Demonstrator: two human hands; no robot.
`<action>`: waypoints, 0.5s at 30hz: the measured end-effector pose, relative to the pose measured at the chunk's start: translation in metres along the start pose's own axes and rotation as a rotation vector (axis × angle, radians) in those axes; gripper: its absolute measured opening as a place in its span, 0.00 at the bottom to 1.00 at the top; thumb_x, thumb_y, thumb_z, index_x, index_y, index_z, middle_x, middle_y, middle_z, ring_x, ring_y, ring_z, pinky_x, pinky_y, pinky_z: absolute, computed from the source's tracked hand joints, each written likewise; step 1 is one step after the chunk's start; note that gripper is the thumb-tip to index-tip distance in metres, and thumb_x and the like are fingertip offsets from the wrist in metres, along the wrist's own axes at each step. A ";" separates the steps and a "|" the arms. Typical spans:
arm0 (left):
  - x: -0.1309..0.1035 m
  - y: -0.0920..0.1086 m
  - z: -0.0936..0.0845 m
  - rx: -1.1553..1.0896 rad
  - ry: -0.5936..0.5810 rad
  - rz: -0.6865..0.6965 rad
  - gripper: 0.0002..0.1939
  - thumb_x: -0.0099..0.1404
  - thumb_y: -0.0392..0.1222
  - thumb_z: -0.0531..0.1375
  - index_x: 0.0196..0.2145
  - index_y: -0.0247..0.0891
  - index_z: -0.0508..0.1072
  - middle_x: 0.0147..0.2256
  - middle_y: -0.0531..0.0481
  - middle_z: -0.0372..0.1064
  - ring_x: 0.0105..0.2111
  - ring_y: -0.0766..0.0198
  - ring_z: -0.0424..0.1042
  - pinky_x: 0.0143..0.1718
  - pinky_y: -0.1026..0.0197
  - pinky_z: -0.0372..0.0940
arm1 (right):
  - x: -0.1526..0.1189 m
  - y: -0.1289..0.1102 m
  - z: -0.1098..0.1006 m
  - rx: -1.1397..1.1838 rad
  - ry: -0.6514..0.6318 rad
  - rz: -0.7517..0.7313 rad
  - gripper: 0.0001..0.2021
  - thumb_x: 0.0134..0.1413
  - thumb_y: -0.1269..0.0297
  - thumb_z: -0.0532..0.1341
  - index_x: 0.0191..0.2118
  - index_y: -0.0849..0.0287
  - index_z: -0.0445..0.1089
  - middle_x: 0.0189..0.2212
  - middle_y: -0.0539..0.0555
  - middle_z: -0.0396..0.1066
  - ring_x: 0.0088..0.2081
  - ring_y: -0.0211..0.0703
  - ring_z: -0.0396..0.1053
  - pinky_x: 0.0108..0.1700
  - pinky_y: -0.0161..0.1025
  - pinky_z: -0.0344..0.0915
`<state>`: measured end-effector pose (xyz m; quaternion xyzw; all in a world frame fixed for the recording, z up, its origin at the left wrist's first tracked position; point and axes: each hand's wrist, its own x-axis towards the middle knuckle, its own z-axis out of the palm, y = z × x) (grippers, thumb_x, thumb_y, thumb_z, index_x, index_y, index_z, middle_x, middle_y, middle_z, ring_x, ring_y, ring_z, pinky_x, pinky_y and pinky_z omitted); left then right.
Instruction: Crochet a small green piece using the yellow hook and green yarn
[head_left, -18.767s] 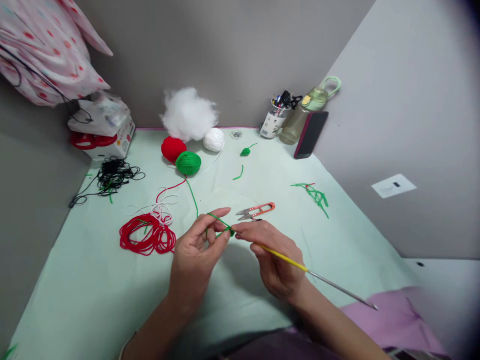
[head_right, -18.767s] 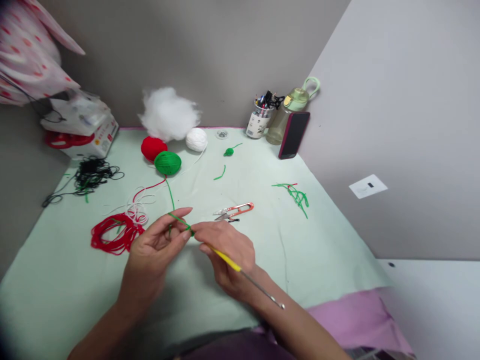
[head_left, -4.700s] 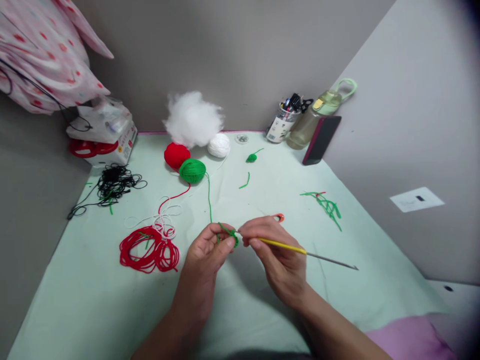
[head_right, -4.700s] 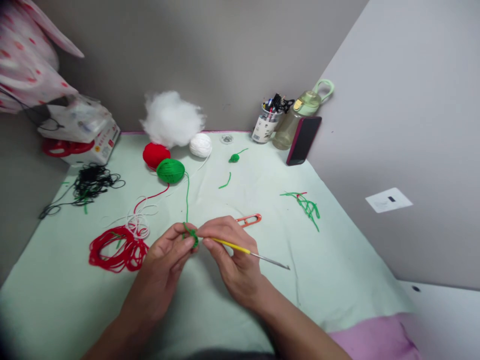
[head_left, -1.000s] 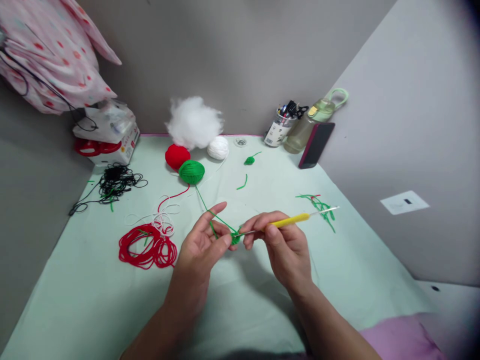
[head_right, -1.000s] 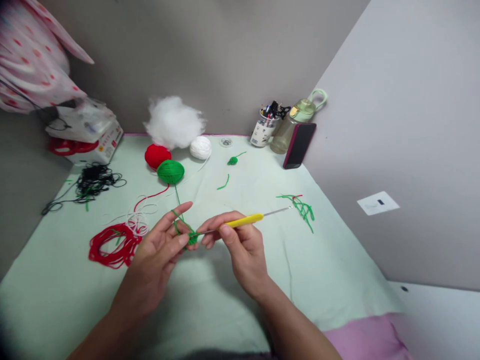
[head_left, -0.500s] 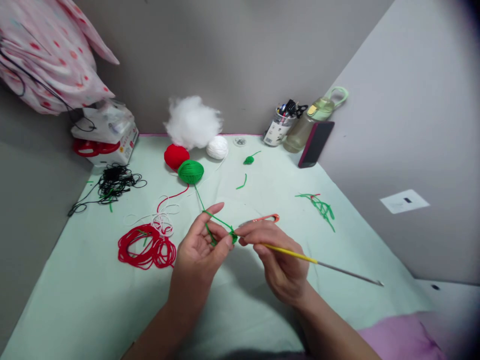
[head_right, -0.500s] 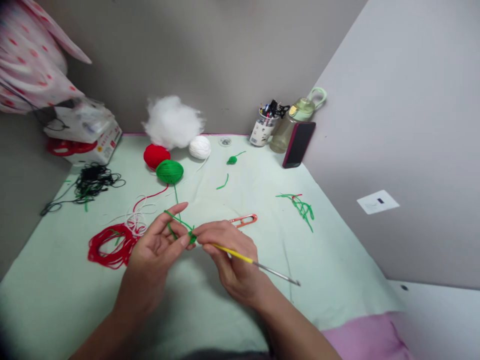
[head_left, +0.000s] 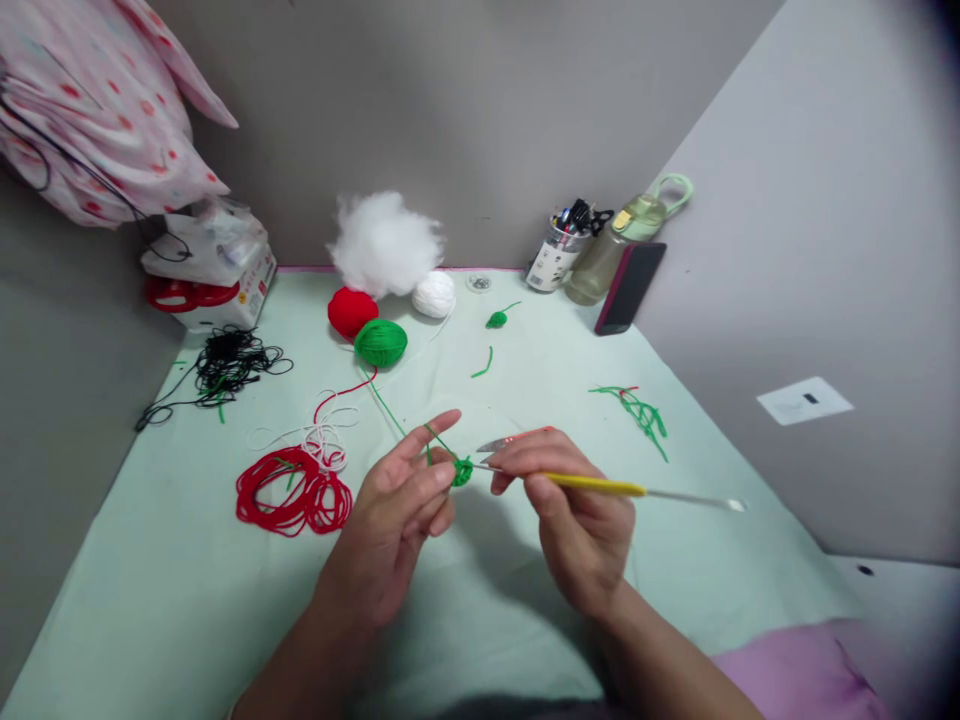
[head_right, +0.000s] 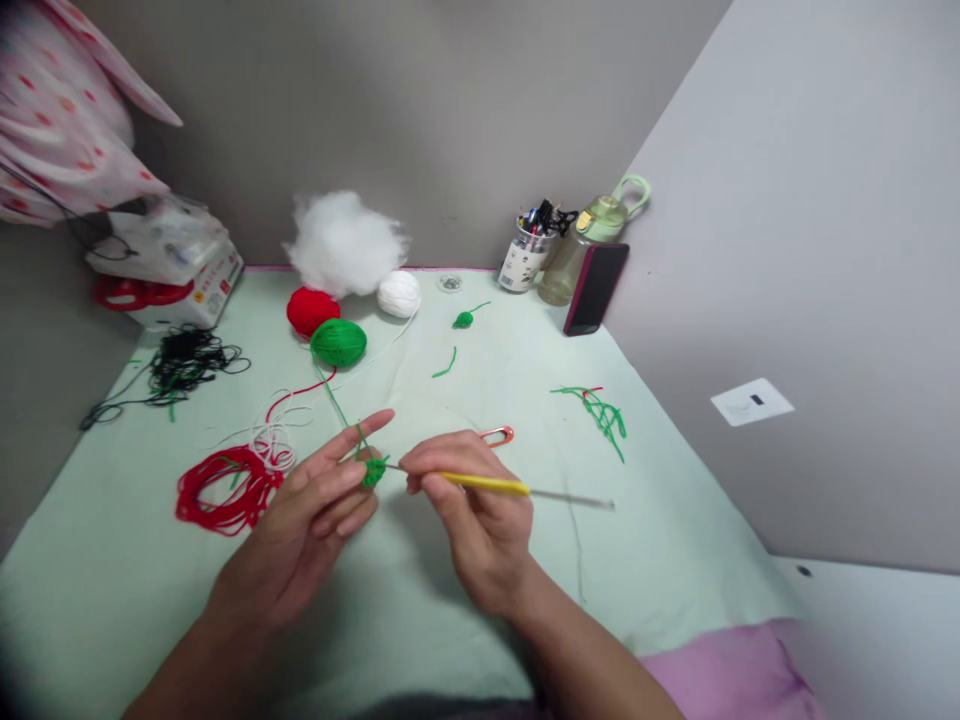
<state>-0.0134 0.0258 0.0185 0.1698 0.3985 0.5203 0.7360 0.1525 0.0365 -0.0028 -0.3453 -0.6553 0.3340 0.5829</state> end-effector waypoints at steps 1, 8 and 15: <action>0.000 -0.001 0.000 0.041 0.020 0.046 0.27 0.59 0.37 0.72 0.57 0.37 0.77 0.30 0.57 0.67 0.18 0.79 0.50 0.21 0.70 0.54 | 0.003 0.000 0.001 0.102 0.014 0.062 0.11 0.72 0.66 0.60 0.46 0.51 0.81 0.35 0.54 0.79 0.34 0.45 0.76 0.39 0.46 0.76; -0.001 -0.014 0.004 0.264 0.114 0.229 0.26 0.58 0.38 0.73 0.55 0.44 0.78 0.29 0.58 0.68 0.25 0.73 0.63 0.30 0.70 0.63 | 0.007 -0.001 0.008 0.093 -0.027 0.093 0.09 0.69 0.67 0.64 0.45 0.49 0.83 0.38 0.54 0.83 0.42 0.46 0.79 0.44 0.45 0.77; -0.001 -0.014 0.006 0.078 0.070 0.068 0.28 0.60 0.41 0.73 0.57 0.39 0.78 0.24 0.60 0.61 0.23 0.73 0.57 0.27 0.69 0.60 | -0.007 0.004 0.010 -0.147 -0.034 -0.032 0.13 0.67 0.69 0.64 0.51 0.45 0.82 0.46 0.57 0.79 0.43 0.48 0.79 0.40 0.45 0.79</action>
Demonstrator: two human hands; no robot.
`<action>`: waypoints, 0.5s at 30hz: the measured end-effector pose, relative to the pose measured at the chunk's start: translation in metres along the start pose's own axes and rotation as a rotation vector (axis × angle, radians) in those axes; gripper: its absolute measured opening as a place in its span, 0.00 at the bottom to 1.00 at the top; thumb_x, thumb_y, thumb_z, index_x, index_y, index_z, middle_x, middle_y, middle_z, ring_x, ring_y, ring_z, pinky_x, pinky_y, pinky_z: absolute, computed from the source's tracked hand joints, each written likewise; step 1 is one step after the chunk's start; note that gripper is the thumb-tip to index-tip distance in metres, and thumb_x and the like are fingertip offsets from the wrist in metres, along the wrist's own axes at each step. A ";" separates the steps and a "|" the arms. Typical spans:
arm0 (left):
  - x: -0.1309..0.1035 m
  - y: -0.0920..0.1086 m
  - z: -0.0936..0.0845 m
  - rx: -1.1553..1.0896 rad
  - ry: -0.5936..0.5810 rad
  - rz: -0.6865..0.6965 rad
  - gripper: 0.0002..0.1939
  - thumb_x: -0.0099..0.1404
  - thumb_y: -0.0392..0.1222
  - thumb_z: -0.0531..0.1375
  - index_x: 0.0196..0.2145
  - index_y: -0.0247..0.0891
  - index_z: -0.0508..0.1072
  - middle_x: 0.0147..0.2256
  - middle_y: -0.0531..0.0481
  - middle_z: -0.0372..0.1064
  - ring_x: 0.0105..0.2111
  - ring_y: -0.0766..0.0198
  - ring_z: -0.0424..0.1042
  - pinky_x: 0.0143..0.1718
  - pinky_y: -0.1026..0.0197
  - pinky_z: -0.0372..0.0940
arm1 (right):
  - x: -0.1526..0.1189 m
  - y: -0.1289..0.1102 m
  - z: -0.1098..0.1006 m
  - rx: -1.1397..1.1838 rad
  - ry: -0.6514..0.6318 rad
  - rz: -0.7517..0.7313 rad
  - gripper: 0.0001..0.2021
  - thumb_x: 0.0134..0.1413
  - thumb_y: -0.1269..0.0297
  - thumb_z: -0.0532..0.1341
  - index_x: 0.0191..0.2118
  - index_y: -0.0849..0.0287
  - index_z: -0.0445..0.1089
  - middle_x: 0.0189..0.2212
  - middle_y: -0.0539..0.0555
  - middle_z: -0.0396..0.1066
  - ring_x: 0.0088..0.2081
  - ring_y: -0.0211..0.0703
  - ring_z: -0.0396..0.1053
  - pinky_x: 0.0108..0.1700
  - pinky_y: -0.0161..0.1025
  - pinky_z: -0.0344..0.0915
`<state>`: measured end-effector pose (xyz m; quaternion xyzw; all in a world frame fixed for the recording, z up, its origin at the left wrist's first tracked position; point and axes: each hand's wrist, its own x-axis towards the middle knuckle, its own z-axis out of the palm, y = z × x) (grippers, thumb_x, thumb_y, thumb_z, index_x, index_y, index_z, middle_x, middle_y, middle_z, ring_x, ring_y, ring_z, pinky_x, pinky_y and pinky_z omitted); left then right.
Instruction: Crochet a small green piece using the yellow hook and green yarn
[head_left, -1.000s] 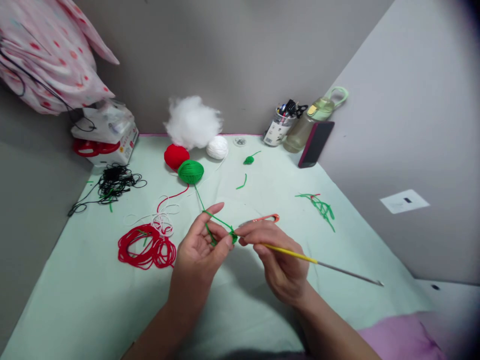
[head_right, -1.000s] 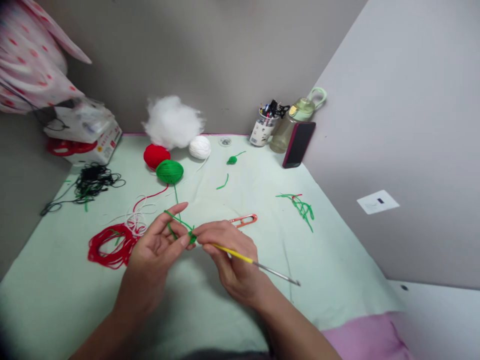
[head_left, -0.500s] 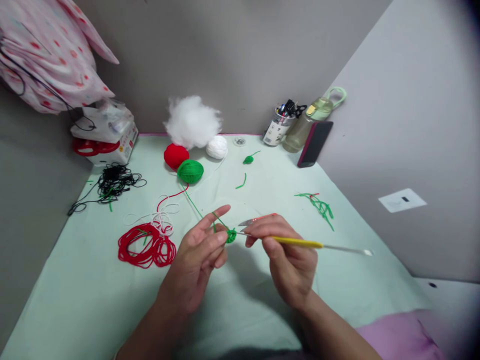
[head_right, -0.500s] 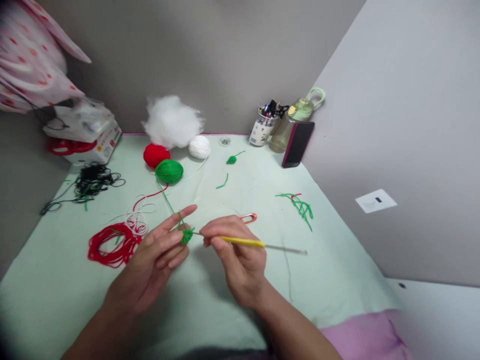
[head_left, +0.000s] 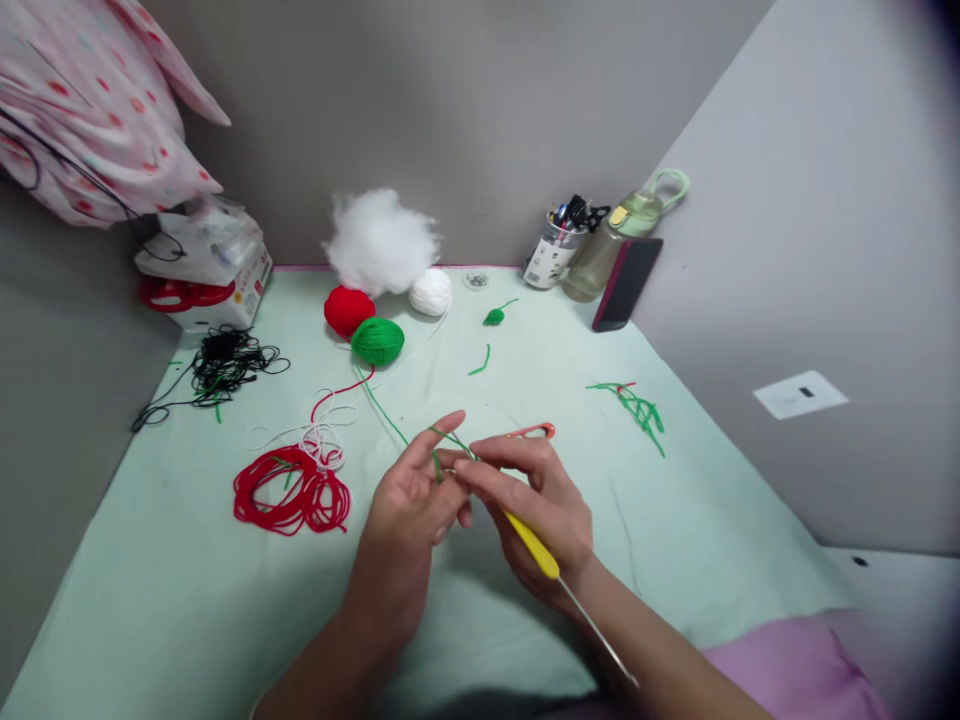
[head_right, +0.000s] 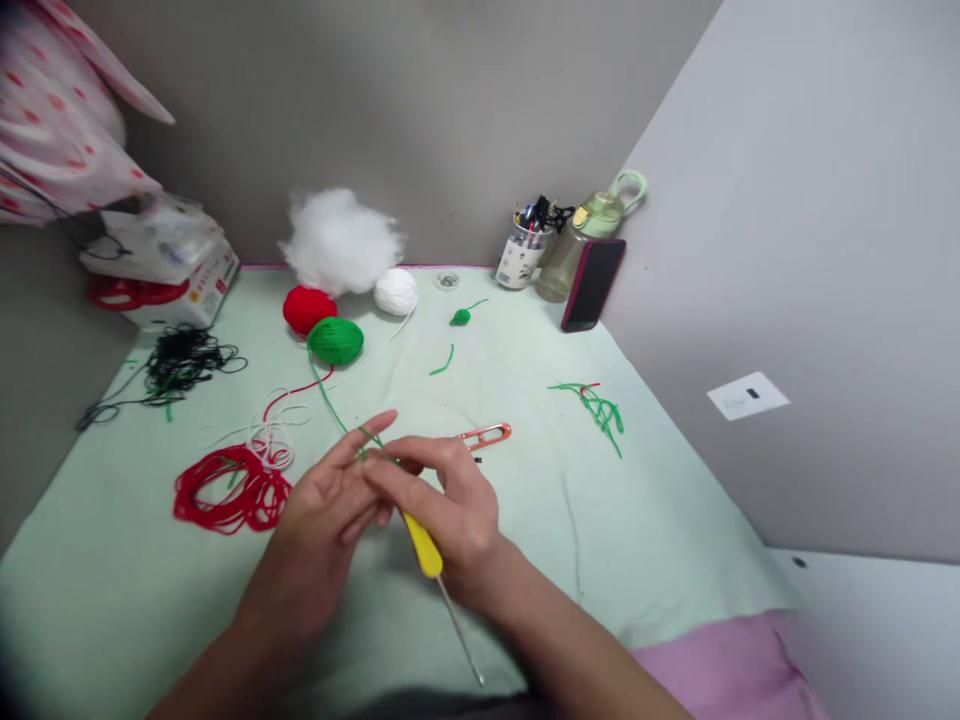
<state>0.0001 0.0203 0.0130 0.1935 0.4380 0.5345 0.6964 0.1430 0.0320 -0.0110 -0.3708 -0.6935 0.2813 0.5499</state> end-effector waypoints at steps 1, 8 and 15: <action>0.001 0.001 -0.001 -0.053 -0.021 -0.053 0.26 0.61 0.41 0.72 0.57 0.37 0.78 0.22 0.61 0.58 0.21 0.74 0.53 0.27 0.69 0.60 | 0.000 0.000 -0.001 0.000 -0.004 -0.004 0.13 0.68 0.69 0.64 0.50 0.46 0.82 0.46 0.57 0.80 0.43 0.48 0.78 0.40 0.46 0.79; 0.007 0.007 -0.007 -0.106 -0.026 -0.053 0.18 0.60 0.38 0.70 0.49 0.36 0.83 0.24 0.61 0.59 0.20 0.76 0.45 0.31 0.67 0.63 | 0.014 0.003 -0.008 0.407 0.043 0.224 0.09 0.71 0.62 0.62 0.43 0.53 0.82 0.35 0.54 0.77 0.31 0.41 0.73 0.35 0.42 0.73; 0.004 -0.002 -0.008 0.073 0.039 0.050 0.18 0.63 0.41 0.69 0.51 0.44 0.82 0.35 0.54 0.71 0.31 0.68 0.64 0.36 0.63 0.61 | 0.012 0.007 -0.004 0.488 0.011 0.268 0.08 0.70 0.63 0.63 0.44 0.50 0.82 0.37 0.52 0.77 0.33 0.39 0.73 0.37 0.40 0.72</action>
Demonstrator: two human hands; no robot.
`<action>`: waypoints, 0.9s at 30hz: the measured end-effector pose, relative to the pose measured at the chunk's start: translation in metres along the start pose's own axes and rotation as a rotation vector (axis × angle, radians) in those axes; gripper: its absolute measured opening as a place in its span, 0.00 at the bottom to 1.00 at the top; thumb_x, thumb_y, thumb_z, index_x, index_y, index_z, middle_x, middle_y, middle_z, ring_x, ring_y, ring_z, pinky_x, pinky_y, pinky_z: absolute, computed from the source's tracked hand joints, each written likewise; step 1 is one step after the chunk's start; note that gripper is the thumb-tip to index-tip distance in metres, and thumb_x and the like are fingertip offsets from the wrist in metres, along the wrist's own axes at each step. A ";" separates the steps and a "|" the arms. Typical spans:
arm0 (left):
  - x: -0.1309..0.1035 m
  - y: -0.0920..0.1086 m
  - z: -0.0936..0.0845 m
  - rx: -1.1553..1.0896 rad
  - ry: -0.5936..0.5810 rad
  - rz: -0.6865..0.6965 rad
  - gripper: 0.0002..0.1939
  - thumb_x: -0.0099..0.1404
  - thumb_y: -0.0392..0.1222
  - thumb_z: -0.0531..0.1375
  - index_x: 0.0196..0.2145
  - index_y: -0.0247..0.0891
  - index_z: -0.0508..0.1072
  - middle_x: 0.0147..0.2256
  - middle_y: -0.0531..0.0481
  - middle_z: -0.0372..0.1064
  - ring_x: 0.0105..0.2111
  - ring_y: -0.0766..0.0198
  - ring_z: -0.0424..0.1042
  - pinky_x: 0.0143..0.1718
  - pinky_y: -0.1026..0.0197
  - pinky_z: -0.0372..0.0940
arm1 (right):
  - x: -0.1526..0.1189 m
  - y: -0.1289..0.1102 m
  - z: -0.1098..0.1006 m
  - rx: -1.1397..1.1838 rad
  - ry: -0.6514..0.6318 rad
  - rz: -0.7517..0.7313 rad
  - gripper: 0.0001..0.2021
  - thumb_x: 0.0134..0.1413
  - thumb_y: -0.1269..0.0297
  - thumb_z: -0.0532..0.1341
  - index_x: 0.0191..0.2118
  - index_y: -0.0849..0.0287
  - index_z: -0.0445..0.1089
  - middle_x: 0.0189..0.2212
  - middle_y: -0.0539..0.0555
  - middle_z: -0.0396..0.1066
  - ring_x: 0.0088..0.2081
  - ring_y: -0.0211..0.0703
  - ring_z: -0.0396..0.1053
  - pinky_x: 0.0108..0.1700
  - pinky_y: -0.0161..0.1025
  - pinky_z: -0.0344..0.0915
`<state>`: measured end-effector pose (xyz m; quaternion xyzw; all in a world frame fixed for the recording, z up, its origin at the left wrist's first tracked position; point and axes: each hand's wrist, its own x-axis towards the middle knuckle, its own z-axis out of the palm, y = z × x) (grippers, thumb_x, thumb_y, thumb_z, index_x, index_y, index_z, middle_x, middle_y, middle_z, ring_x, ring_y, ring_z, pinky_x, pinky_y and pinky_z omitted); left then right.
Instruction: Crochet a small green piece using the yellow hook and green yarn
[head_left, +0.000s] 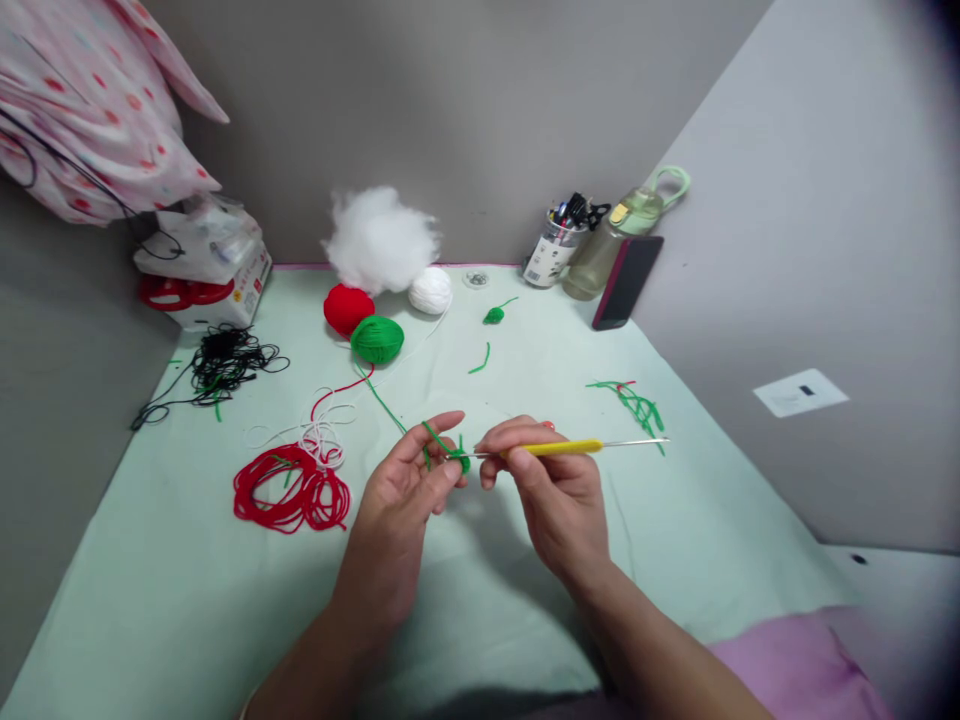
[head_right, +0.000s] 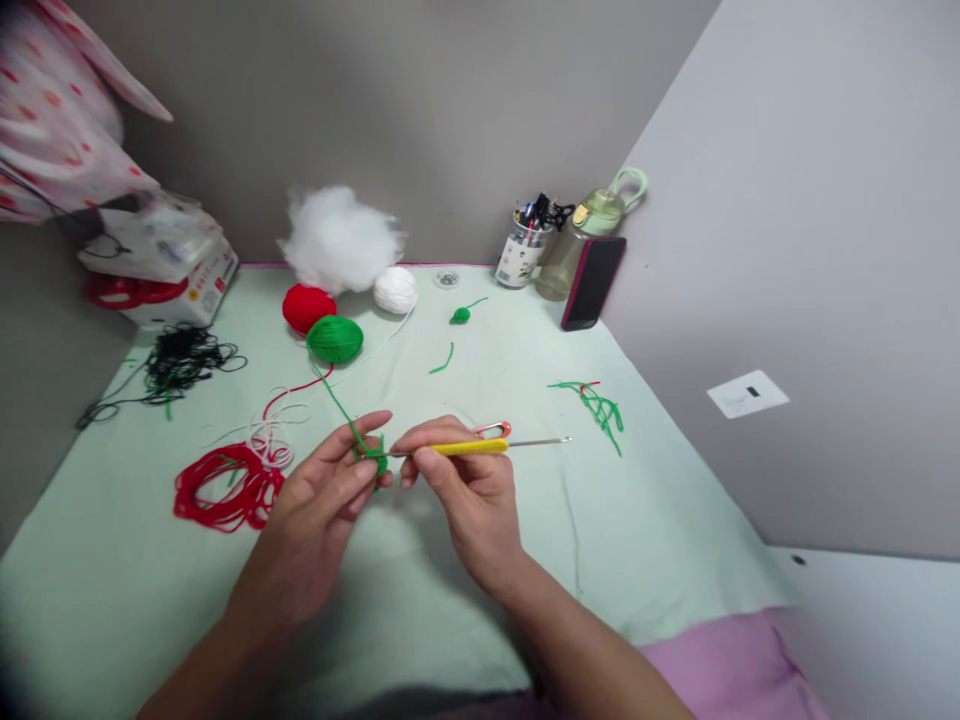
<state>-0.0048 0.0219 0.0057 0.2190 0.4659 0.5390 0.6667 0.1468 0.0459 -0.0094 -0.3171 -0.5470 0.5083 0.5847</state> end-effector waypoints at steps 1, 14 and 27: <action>0.000 0.000 0.000 0.005 -0.007 0.010 0.19 0.63 0.41 0.70 0.53 0.45 0.81 0.36 0.53 0.71 0.31 0.67 0.64 0.36 0.63 0.61 | 0.000 0.000 0.000 0.001 0.003 0.000 0.08 0.70 0.63 0.63 0.44 0.50 0.82 0.37 0.52 0.77 0.33 0.39 0.74 0.37 0.40 0.72; 0.002 0.011 -0.002 -0.198 -0.135 -0.153 0.24 0.57 0.36 0.74 0.52 0.42 0.83 0.32 0.57 0.68 0.23 0.77 0.58 0.39 0.67 0.67 | 0.004 -0.005 -0.006 0.090 0.058 0.071 0.07 0.68 0.61 0.66 0.41 0.53 0.83 0.35 0.51 0.76 0.31 0.36 0.73 0.36 0.37 0.70; 0.003 -0.007 -0.002 0.029 -0.050 0.095 0.17 0.60 0.39 0.72 0.48 0.46 0.83 0.34 0.54 0.74 0.35 0.67 0.73 0.43 0.66 0.68 | 0.000 -0.005 0.003 -0.111 -0.015 -0.092 0.08 0.69 0.66 0.65 0.44 0.51 0.84 0.39 0.55 0.82 0.38 0.42 0.76 0.38 0.39 0.74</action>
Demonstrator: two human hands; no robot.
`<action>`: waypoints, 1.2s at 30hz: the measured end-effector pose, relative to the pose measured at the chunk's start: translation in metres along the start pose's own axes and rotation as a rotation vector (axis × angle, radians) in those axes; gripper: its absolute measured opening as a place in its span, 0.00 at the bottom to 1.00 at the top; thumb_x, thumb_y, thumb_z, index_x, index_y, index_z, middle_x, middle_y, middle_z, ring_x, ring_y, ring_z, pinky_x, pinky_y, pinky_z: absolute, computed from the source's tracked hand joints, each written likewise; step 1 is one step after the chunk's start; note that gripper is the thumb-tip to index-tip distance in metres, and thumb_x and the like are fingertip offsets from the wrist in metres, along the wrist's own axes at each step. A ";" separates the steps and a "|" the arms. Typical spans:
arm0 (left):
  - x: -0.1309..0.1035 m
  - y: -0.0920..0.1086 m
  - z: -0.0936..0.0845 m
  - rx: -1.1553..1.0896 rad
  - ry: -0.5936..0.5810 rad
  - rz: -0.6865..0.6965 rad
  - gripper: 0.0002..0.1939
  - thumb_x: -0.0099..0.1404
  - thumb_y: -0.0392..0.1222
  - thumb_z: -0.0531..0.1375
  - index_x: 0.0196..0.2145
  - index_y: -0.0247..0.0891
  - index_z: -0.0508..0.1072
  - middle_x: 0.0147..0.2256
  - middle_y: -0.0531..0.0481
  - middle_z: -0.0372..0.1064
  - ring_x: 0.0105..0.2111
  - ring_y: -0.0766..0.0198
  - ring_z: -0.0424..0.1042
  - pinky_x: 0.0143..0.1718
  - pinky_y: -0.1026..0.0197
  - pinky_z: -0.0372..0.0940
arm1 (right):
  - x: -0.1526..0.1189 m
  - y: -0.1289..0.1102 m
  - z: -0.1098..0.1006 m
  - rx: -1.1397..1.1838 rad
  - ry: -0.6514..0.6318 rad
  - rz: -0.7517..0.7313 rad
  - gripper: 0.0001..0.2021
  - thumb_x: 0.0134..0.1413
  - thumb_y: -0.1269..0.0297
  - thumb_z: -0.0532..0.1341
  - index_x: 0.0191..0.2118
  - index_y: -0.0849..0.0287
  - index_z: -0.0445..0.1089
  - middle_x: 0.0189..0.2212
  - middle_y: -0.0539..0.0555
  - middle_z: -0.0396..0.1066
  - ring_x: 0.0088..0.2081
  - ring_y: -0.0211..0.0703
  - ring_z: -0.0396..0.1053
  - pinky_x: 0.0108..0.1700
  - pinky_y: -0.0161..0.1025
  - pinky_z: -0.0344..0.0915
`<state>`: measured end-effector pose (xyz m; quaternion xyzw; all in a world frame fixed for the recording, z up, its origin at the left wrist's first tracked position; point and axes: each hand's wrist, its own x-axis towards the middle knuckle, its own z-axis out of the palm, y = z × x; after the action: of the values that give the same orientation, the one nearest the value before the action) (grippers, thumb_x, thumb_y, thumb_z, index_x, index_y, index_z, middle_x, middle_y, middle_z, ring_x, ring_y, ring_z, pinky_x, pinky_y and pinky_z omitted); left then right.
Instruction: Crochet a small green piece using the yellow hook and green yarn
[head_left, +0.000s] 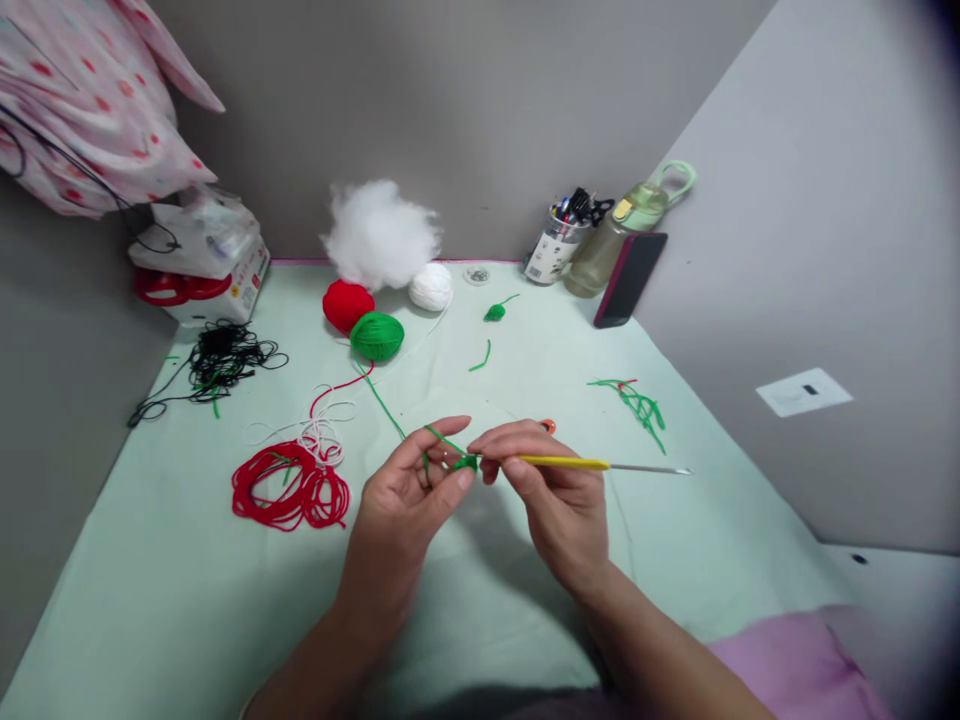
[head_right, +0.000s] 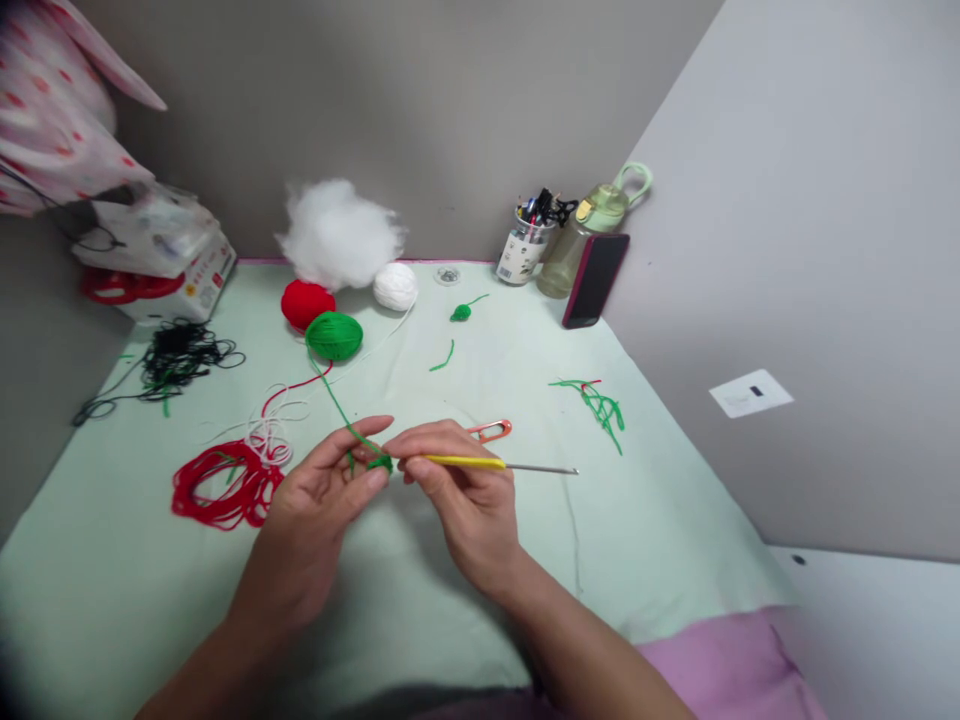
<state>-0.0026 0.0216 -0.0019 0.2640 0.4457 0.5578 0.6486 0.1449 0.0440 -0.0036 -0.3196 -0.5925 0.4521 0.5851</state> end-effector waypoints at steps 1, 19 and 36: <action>0.000 0.000 -0.001 0.018 0.023 0.014 0.18 0.60 0.39 0.72 0.49 0.46 0.83 0.33 0.55 0.73 0.34 0.68 0.72 0.42 0.67 0.68 | 0.000 0.000 0.000 -0.002 0.007 0.000 0.08 0.69 0.66 0.65 0.44 0.51 0.83 0.39 0.54 0.82 0.36 0.41 0.75 0.37 0.38 0.74; -0.002 0.004 -0.005 0.063 0.100 -0.015 0.15 0.60 0.40 0.71 0.46 0.46 0.85 0.32 0.55 0.69 0.32 0.70 0.67 0.37 0.69 0.64 | -0.002 -0.002 -0.003 0.101 -0.013 0.079 0.10 0.74 0.64 0.59 0.45 0.54 0.79 0.40 0.54 0.82 0.35 0.38 0.79 0.40 0.38 0.78; -0.001 0.004 -0.003 0.182 0.135 0.064 0.15 0.59 0.38 0.71 0.45 0.43 0.84 0.30 0.55 0.70 0.32 0.68 0.69 0.37 0.67 0.66 | -0.003 -0.004 -0.004 -0.297 -0.125 -0.222 0.12 0.72 0.73 0.58 0.48 0.53 0.78 0.41 0.56 0.83 0.44 0.46 0.81 0.49 0.45 0.76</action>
<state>-0.0076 0.0211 0.0005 0.2976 0.5284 0.5519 0.5724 0.1502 0.0402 -0.0017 -0.3061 -0.7196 0.3115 0.5399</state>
